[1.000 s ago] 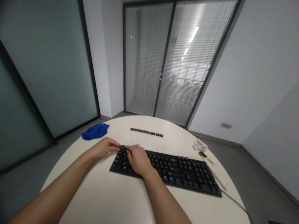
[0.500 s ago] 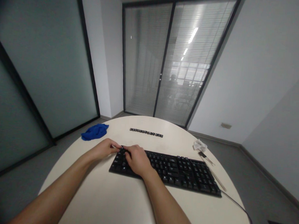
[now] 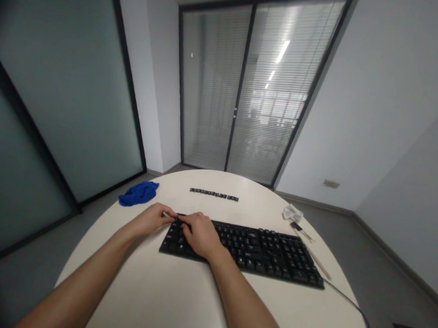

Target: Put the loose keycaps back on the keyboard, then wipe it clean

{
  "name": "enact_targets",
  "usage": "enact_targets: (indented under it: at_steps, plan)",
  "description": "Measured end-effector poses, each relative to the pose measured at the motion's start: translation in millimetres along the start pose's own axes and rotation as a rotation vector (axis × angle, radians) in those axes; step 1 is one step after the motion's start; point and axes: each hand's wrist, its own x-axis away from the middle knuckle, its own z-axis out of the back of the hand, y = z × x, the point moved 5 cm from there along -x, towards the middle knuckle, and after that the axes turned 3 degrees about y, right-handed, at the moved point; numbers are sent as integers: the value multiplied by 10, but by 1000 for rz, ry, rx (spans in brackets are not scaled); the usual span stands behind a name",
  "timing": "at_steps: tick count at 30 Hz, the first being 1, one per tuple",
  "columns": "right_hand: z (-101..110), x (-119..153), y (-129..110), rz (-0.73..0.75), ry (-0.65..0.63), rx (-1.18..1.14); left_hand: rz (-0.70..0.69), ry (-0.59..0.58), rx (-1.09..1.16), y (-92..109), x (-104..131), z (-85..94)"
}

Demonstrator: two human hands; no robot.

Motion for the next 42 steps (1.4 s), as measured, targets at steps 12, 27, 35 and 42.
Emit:
enact_targets:
  at_steps: [12,27,35,42]
  plan:
    - [-9,18,-35,28,-31,82,-24,-1,-38,-15,2,4]
    - [4,18,-76,69,-28,103,38,56,-74,-7,5,27]
    - [6,26,-98,82,-33,107,68,48,-50,59,22,52]
    - [6,30,-112,88,-60,127,56,42,-13,15,15,61]
